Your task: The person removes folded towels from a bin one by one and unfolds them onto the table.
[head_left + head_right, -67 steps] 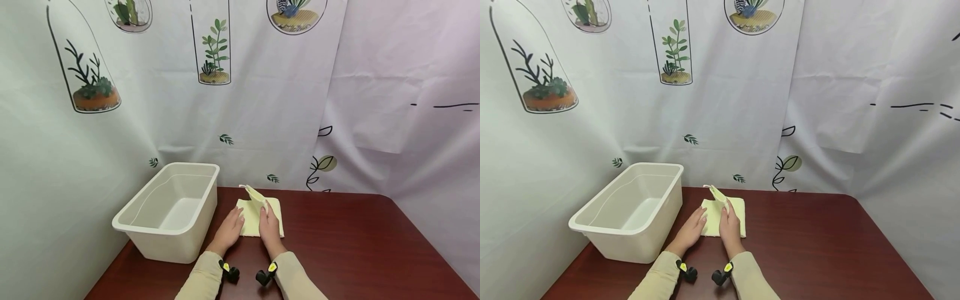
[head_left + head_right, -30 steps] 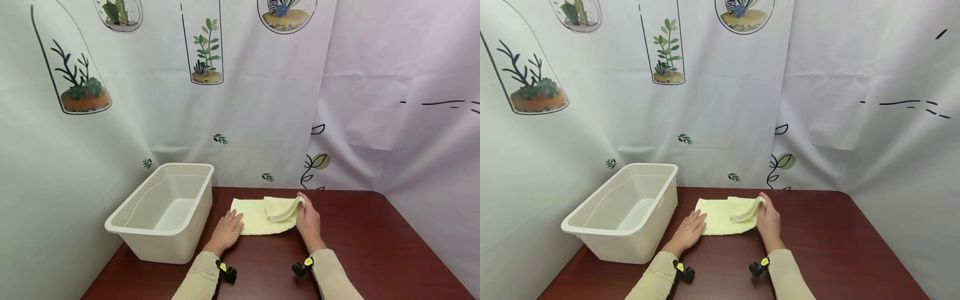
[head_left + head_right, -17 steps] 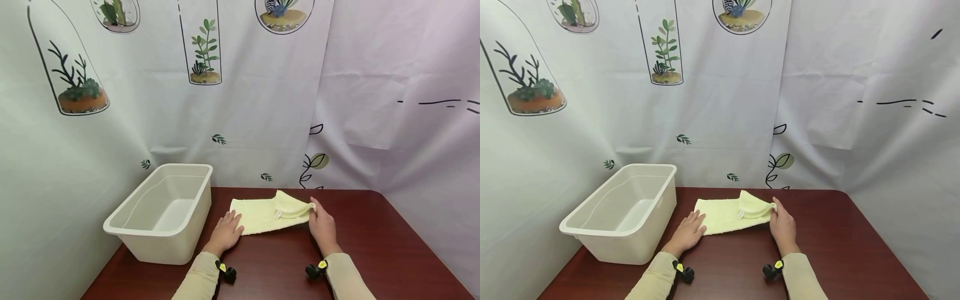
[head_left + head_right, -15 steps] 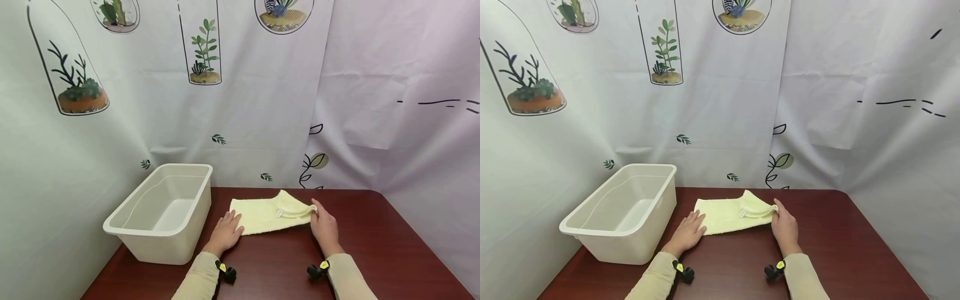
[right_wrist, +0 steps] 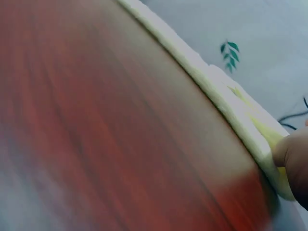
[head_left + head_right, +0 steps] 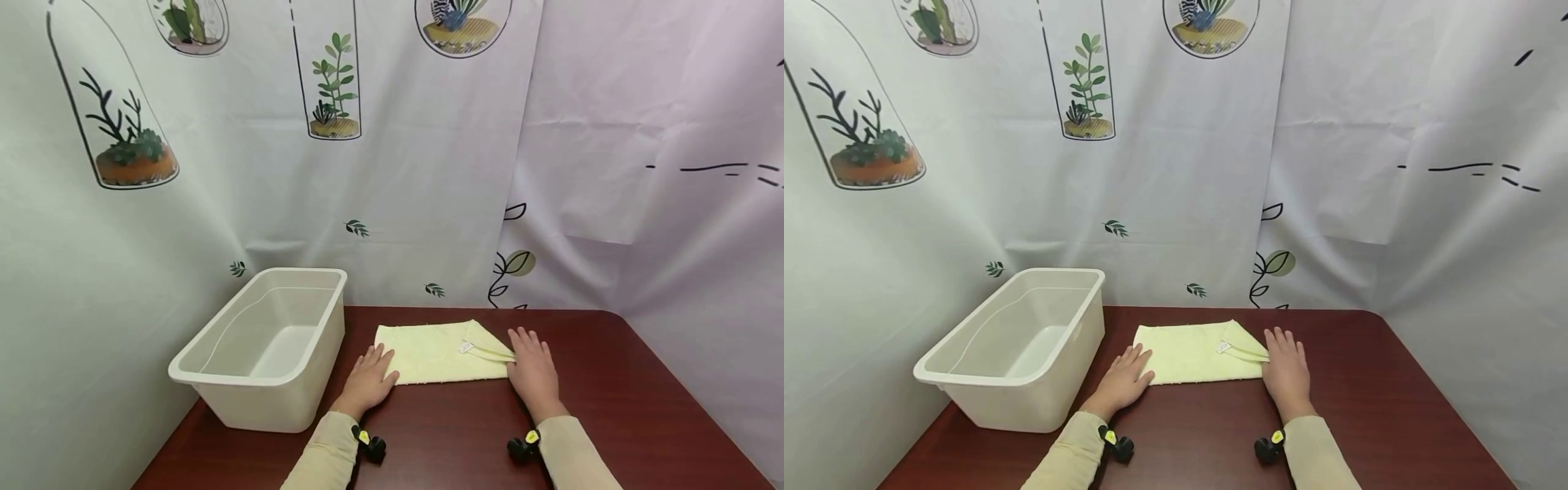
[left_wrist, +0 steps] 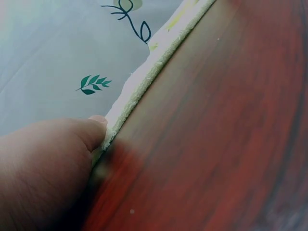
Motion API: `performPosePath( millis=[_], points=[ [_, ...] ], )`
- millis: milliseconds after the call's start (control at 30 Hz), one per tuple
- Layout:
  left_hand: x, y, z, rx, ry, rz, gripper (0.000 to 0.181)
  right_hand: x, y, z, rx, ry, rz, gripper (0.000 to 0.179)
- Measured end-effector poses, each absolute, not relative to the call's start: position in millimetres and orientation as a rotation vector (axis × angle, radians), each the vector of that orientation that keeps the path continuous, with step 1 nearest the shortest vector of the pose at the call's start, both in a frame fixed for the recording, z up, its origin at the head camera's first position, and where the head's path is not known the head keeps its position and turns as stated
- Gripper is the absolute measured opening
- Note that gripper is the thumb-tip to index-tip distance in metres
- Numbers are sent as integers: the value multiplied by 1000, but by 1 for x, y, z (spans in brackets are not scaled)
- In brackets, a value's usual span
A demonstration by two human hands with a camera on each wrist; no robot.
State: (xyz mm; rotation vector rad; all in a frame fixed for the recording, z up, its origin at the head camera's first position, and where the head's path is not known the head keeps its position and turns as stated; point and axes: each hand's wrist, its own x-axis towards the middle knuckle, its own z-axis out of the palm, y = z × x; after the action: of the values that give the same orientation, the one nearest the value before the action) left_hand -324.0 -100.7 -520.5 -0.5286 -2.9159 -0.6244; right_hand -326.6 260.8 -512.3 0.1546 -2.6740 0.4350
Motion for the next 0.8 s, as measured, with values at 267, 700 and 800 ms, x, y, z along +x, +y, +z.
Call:
performPosePath(
  millis=[267, 700, 800],
  points=[
    [-328, -105, -524, -521, -2926, -589, 57, -340, 242, -517, 256, -2665, 252, 63],
    [-324, -102, -520, -530, -2927, -609, 57, -363, 265, -515, -30, -2766, 474, 42],
    [-324, -100, -518, -538, -2927, -617, 57, -367, 282, -516, -122, -2771, 539, 50]
  ],
)
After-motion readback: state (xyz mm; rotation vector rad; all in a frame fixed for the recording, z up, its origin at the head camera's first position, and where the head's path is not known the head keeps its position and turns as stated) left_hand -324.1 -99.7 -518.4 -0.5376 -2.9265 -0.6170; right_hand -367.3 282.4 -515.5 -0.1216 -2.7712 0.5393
